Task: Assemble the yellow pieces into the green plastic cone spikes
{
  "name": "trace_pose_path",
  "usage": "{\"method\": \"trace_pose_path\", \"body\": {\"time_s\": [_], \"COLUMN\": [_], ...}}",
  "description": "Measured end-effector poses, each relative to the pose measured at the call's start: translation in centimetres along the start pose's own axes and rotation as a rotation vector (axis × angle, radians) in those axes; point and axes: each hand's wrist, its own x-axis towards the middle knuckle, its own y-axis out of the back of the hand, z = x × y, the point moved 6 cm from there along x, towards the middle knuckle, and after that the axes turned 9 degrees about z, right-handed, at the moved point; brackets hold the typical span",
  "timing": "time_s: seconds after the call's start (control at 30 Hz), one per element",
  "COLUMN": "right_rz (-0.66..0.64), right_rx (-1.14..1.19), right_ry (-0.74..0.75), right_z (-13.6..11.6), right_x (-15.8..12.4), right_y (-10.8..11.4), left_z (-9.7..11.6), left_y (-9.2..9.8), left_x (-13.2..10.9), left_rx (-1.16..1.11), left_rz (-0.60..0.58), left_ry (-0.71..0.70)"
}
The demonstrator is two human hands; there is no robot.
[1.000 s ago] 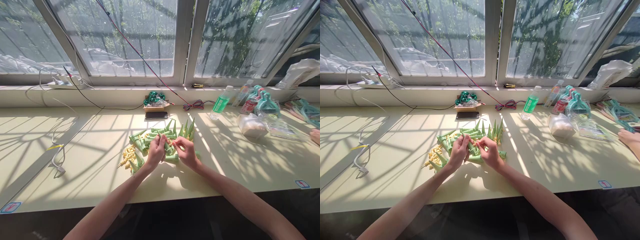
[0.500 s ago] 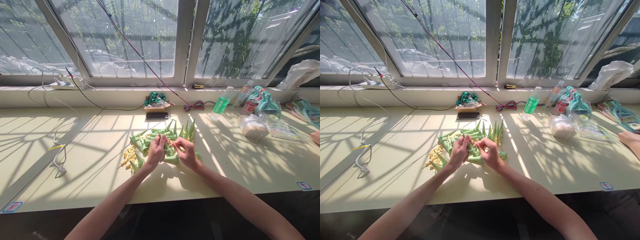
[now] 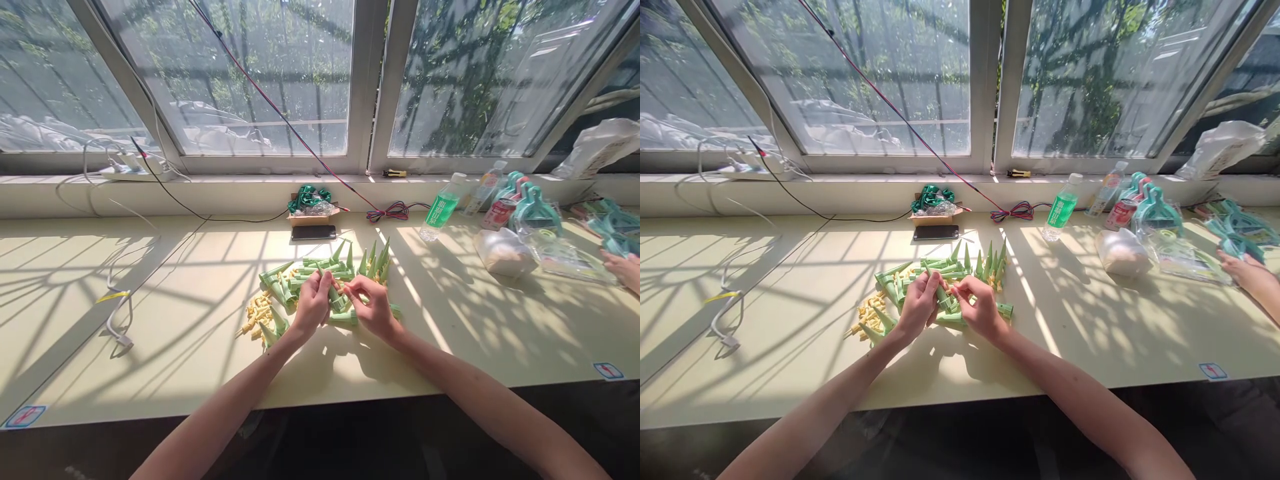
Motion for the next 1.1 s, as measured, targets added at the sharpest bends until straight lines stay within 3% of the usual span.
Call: {"method": "trace_pose_path", "body": {"time_s": [0.5, 0.87, 1.1], "right_rz": [0.021, 0.062, 0.066], "right_rx": [-0.034, -0.108, -0.109], "right_ry": [0.079, 0.341, 0.389], "right_z": [-0.7, -3.0, -3.6], "right_x": [0.2, -0.1, 0.1], "right_y": [0.3, 0.2, 0.2], "left_z": [0.3, 0.7, 0.8], "left_y": [-0.3, -0.8, -1.0], "left_x": [0.1, 0.5, 0.3], "left_rx": [-0.045, -0.129, -0.127], "left_rz": [-0.064, -0.136, -0.141], "left_ry": [0.011, -0.03, -0.01]}}
